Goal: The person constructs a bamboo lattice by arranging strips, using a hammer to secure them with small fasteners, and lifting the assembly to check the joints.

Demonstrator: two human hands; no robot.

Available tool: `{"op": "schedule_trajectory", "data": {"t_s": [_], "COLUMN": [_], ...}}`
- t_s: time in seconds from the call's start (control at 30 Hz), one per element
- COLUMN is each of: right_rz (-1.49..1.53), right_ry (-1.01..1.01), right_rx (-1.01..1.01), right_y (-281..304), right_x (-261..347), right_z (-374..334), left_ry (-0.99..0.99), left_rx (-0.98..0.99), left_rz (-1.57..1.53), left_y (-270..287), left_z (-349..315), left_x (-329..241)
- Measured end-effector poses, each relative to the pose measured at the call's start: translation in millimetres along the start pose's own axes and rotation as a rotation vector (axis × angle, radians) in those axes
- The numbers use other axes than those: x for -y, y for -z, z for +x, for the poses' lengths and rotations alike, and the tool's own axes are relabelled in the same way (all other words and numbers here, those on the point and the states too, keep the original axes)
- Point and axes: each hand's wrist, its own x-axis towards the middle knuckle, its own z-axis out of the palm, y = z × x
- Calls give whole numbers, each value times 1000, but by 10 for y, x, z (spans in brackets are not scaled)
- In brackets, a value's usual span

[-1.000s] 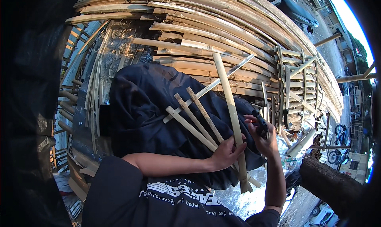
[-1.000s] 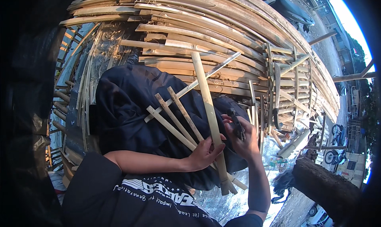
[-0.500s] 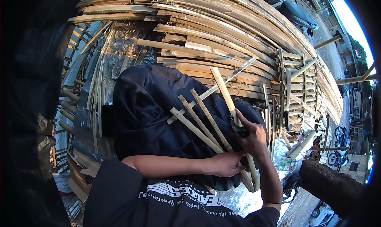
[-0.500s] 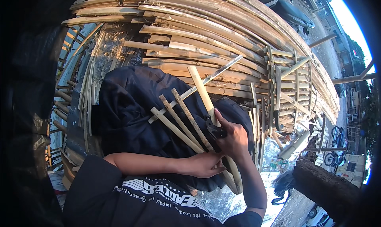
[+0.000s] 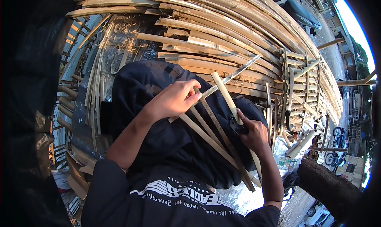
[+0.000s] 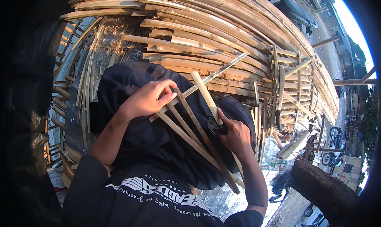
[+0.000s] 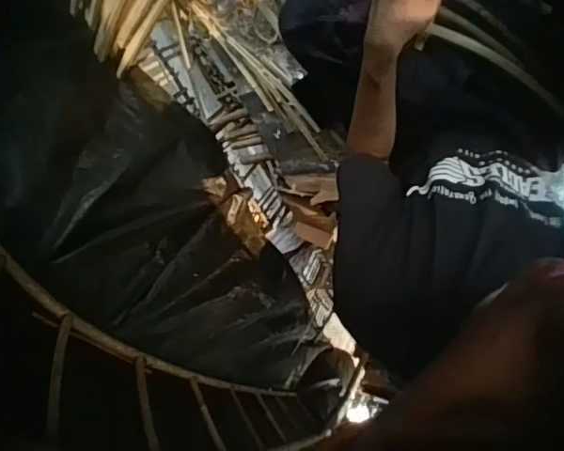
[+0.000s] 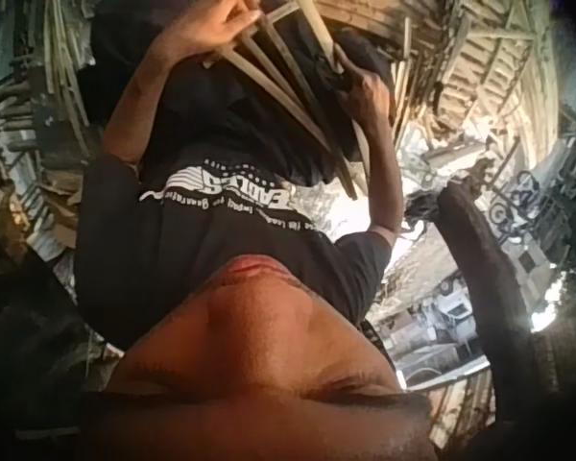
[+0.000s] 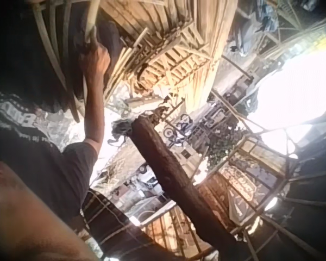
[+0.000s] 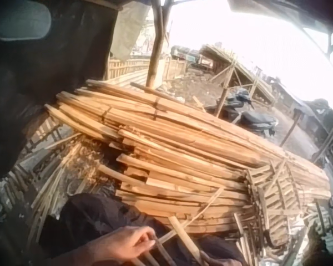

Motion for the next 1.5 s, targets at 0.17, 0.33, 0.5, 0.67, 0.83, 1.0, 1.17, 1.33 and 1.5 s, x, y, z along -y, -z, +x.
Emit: {"op": "schedule_trajectory", "data": {"t_s": [0.17,0.33,0.5,0.67,0.83,1.0,1.17,1.33,1.5], "right_rz": [6,26,47,-4,-10,-6,-61,-85,-124], "right_ry": [-30,-36,15,-4,18,9,3,30,44], "right_rx": [17,48,-7,36,42,92,140,128,107], "right_y": [-12,-39,-113,-95,-97,-34,114,163,161], "right_x": [20,25,-74,-52,-68,-83,-71,-64,-61], "right_z": [32,64,72,104,139,189,281,317,321], "left_ry": [-12,75,160,273,281,348,219,222,194], "left_rx": [-90,-5,117,183,355,374,360,377,369], "left_rz": [170,333,190,-101,-412,-815,-625,-582,-609], "left_y": [86,-116,-279,-337,-395,-386,-455,-456,-494], "left_z": [325,751,1147,1254,1244,1250,1295,1298,1298], "left_x": [310,647,1101,1323,1195,1085,1210,1203,1139]}}
